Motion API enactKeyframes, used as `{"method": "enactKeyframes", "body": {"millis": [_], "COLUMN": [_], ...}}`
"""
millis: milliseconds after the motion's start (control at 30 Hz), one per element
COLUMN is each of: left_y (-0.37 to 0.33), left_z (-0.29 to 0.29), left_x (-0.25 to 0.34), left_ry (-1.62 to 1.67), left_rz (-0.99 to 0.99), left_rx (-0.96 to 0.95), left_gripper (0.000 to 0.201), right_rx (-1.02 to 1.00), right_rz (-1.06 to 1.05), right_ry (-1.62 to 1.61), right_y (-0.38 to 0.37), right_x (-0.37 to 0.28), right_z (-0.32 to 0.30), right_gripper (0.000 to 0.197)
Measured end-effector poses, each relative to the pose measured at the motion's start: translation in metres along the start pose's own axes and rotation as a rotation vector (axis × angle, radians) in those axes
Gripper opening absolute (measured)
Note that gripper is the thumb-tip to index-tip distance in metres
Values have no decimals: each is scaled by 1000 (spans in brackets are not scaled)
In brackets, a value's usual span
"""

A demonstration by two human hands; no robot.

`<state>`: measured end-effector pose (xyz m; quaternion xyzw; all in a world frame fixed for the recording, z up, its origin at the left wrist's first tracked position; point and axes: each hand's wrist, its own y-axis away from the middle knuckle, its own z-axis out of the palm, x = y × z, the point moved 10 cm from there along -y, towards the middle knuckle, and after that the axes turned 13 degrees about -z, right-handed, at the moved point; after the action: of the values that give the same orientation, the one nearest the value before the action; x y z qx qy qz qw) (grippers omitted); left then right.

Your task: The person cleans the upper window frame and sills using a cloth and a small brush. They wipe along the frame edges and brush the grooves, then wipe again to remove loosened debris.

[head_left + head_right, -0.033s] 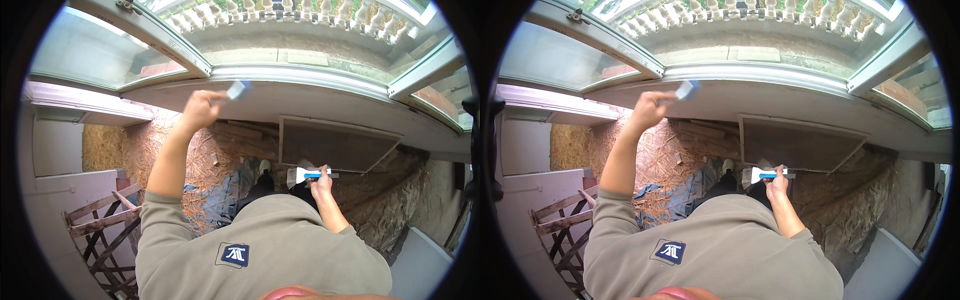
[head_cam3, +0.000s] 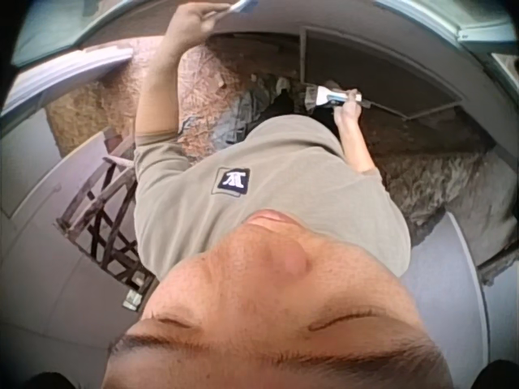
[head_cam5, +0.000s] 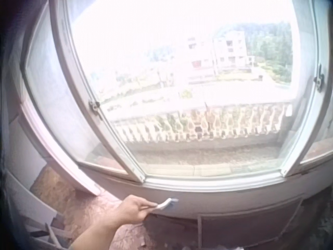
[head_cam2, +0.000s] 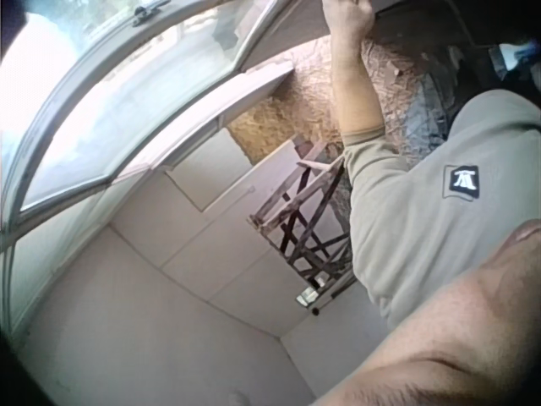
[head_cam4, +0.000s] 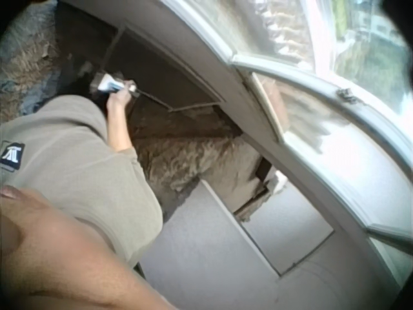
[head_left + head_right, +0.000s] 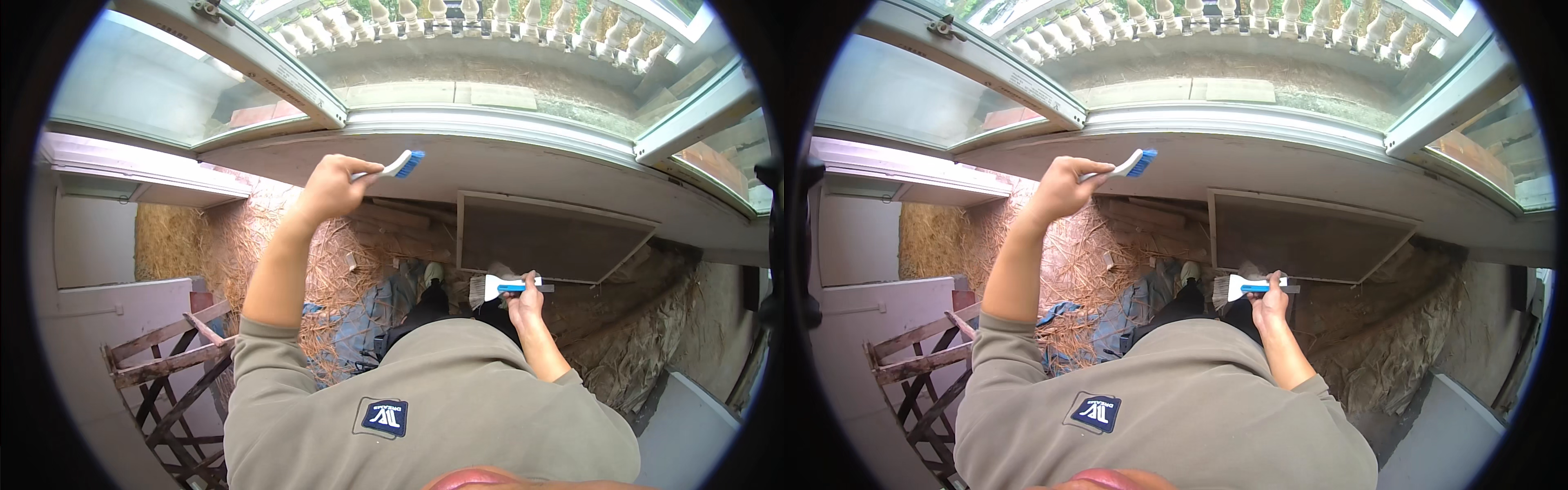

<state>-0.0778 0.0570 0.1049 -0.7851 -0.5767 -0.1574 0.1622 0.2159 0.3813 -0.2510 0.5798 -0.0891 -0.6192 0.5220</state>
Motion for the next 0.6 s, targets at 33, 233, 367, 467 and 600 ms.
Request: {"method": "enactKeyframes", "body": {"millis": [33, 233, 367, 467, 600], "left_y": [6, 13, -1, -2, 24], "left_z": [11, -17, -46, -38, -65], "left_x": [-7, -41, -78, -131, -229], "left_ry": [-79, -175, -79, -109, -322], "left_rz": [-75, -163, -78, -174, -554], "left_rx": [-30, 94, 217, 212, 122], "left_gripper": [25, 24, 27, 23, 20], "right_rx": [4, 6, 2, 10, 25], "right_rz": [-1, -9, -15, -11, -20], "right_ry": [0, 26, 41, 59, 50], "right_y": [1, 6, 11, 14, 21], "right_x": [0, 2, 7, 15, 18], "right_z": [0, 5, 14, 25, 32], "right_gripper": [36, 36, 35, 35, 34]}}
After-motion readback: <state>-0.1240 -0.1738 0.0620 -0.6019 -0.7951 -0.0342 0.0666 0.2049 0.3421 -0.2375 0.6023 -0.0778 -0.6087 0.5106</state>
